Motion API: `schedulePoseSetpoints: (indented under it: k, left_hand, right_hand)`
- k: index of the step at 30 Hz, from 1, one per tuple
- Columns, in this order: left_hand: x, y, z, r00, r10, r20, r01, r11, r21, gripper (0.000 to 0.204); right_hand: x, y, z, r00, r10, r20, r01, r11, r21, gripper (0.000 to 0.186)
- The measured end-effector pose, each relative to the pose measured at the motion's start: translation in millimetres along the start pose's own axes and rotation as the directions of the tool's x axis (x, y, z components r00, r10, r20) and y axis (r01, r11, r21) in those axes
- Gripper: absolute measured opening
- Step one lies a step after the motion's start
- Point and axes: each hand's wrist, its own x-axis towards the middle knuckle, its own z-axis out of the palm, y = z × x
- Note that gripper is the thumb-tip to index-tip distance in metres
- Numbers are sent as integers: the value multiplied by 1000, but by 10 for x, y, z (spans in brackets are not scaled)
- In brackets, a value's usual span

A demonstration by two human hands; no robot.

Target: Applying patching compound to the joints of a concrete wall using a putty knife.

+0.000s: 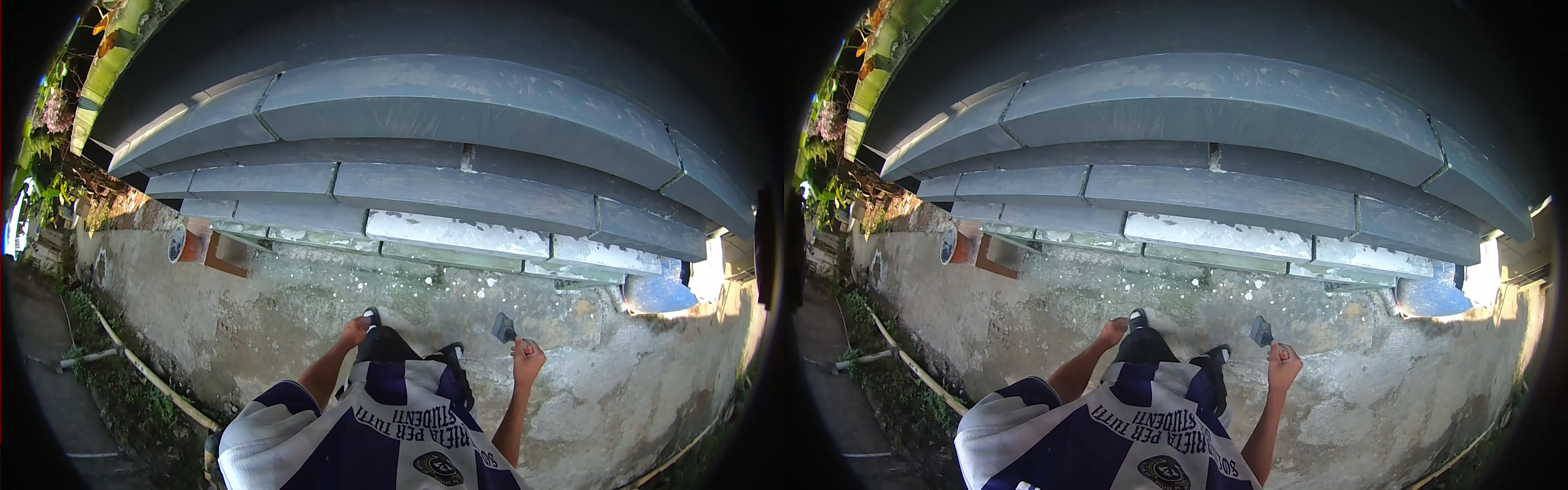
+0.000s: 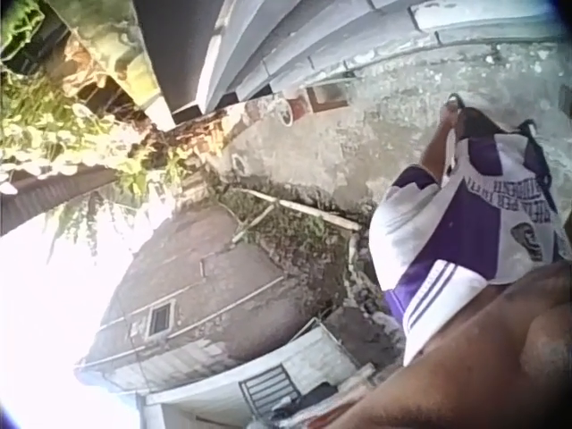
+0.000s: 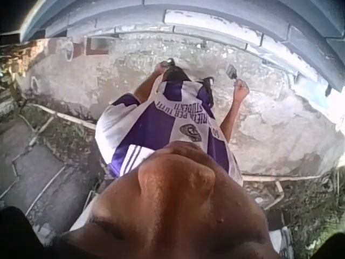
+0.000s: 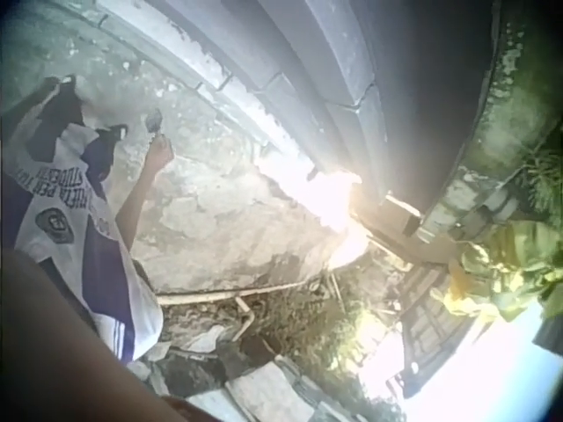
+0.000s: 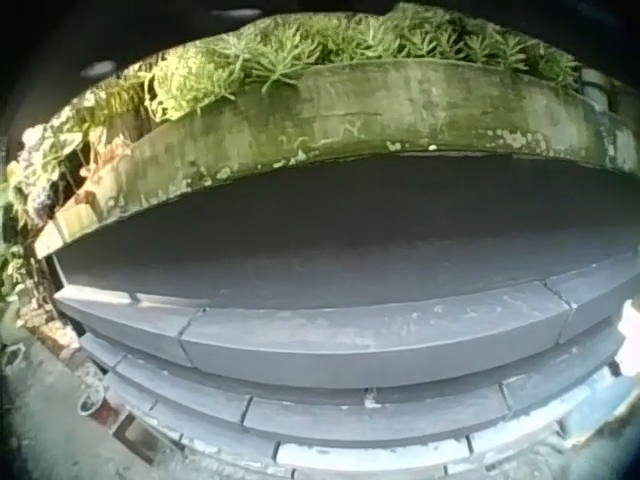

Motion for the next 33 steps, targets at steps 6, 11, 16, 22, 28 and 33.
schedulePoseSetpoints:
  k: [6,11,16,22,28,33]
  left_hand:
    - [-397,-941,-320,895,-322,-309,139,858,-494,25]
    - [-399,-1318,-545,831,-483,-277,146,669,-729,24]
    - [-226,-1859,-949,768,-630,-120,209,423,-881,26]
    - [-25,-2084,-1448,880,-441,-174,191,666,-721,32]
    - [35,-2184,-1761,885,-429,-180,174,664,-727,31]
    - [55,-2225,-1664,867,-452,-211,107,582,-806,27]
  right_hand:
    - [251,-966,864,950,-312,-12,308,943,-130,19]
    - [436,-1293,1610,908,-417,47,420,901,-111,21]
    - [539,-1735,2431,690,-706,159,705,605,-370,20]
    - [702,-1835,3350,643,-635,428,732,345,-588,21]
    - [544,-1999,4104,779,-547,306,592,481,-647,28]
    - [586,-2073,4426,917,-363,162,373,645,-667,23]
